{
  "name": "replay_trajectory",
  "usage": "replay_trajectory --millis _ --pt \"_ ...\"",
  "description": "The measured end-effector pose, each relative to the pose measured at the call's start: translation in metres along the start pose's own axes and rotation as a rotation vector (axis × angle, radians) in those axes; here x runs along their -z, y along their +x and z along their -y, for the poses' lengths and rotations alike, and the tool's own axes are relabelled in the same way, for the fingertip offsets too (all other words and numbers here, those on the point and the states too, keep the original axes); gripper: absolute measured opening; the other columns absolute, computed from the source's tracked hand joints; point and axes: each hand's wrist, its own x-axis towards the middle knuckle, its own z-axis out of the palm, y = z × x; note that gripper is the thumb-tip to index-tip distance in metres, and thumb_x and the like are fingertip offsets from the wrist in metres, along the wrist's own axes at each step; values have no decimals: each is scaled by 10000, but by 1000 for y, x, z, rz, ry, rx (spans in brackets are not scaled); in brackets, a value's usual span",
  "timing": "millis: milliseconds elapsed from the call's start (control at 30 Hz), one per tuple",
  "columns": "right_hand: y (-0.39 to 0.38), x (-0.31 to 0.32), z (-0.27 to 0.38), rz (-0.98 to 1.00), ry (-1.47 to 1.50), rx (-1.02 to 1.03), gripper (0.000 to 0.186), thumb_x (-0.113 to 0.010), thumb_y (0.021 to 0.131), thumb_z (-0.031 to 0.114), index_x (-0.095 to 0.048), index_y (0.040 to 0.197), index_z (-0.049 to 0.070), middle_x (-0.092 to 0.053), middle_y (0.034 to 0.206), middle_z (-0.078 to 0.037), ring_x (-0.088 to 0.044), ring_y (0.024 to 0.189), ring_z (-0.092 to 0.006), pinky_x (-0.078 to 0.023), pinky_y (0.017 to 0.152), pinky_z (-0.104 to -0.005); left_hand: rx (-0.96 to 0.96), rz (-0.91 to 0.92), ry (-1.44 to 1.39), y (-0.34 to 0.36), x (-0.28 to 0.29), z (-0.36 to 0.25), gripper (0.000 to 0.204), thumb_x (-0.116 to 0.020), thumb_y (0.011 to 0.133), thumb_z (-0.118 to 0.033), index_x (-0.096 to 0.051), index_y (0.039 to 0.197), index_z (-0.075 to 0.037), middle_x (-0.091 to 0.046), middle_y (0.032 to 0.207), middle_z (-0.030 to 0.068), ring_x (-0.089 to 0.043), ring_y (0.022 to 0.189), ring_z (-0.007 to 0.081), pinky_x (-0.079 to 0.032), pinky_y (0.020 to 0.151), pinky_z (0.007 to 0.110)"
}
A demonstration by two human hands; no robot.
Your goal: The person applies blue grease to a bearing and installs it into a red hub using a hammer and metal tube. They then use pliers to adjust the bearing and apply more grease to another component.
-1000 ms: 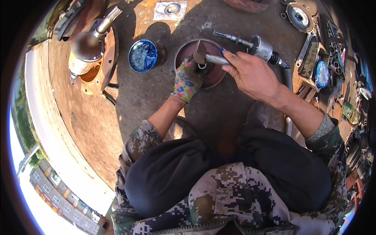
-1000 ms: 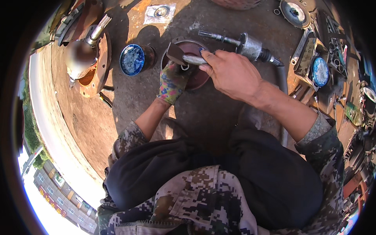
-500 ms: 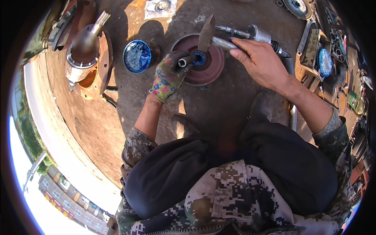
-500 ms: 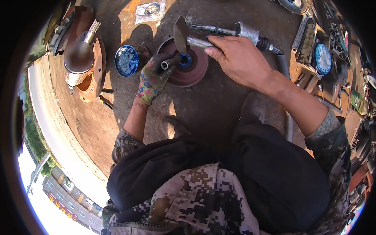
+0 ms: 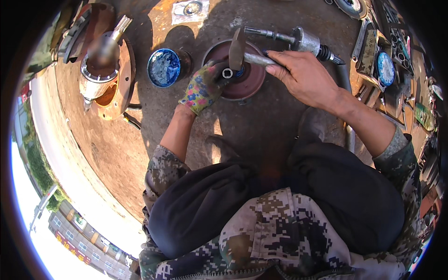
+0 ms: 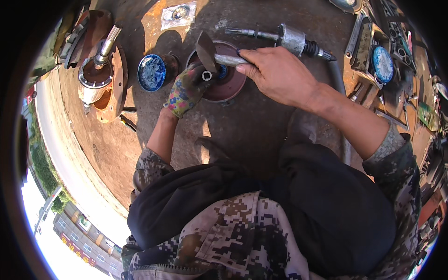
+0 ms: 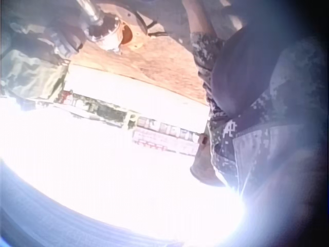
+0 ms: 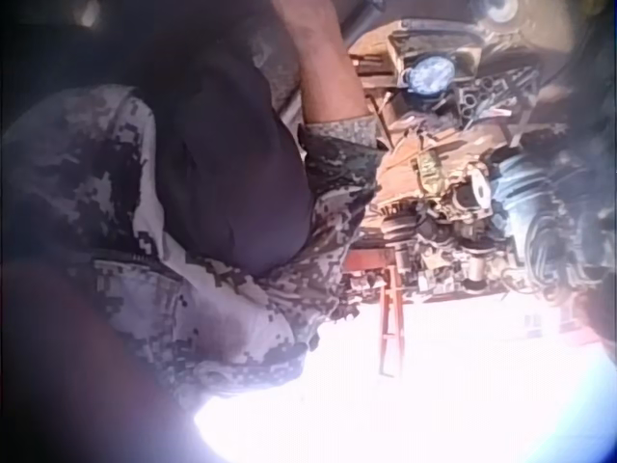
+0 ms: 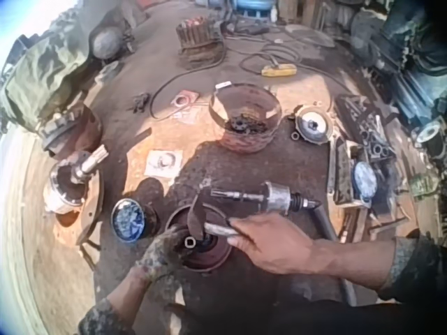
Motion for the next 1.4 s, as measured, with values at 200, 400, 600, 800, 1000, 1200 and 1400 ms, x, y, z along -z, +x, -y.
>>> replay_trajectory --millis 200,400,600,800,1000,1200,1400 --pt "4 -5 6 29 17 -10 515 -589 1141 374 -685 1392 -65 -758 1202 -265 -714 1133 -463 -575 1007 -514 -33 0 -79 3 5 8 403 -768 916 -29 -741 1316 -63 -758 1226 192 -725 1162 412 -584 976 464" --pt "2 -8 0 -21 -10 25 521 -586 1143 387 -688 1397 -56 -761 1210 -259 -718 1125 -459 -579 1007 -511 -13 47 -101 3 0 11 397 -774 925 -36 -744 1321 -60 -769 1226 191 -730 1173 401 -585 985 455" --pt "1 -12 7 6 -38 25 507 -596 1136 378 -687 1413 -36 -760 1170 -239 -722 1085 -449 -586 974 -520 -19 39 -6 0 -12 28 381 -780 947 -81 -741 1326 -77 -775 1238 180 -750 1147 388 -597 963 452" --pt "-3 -16 13 1 -69 -2 488 -603 1128 366 -696 1396 -31 -751 1105 -215 -718 1045 -437 -587 948 -520 -82 -47 36 -4 -13 22 360 -748 940 -95 -739 1299 -84 -763 1205 196 -730 1118 440 -600 916 484" --pt "-2 -14 11 4 -50 -18 489 -608 1126 364 -694 1399 -32 -753 1091 -217 -717 1052 -438 -581 936 -523 -125 -55 -5 0 -16 23 344 -741 947 -100 -745 1292 -86 -766 1190 196 -736 1088 444 -605 896 490" --pt "-3 -12 14 -8 -34 -21 484 -609 1125 362 -694 1405 -23 -752 1090 -219 -715 1056 -441 -579 937 -525 -73 -24 46 -1 -16 21 312 -742 965 -113 -746 1275 -82 -767 1176 200 -733 1101 442 -601 901 494" --pt "-11 -17 6 -50 -41 33 482 -635 1120 340 -681 1404 -46 -699 1001 -222 -688 927 -437 -558 834 -497 -88 -14 59 1 -14 22 269 -724 979 -103 -746 1246 -74 -765 1185 206 -727 1110 448 -598 899 494"
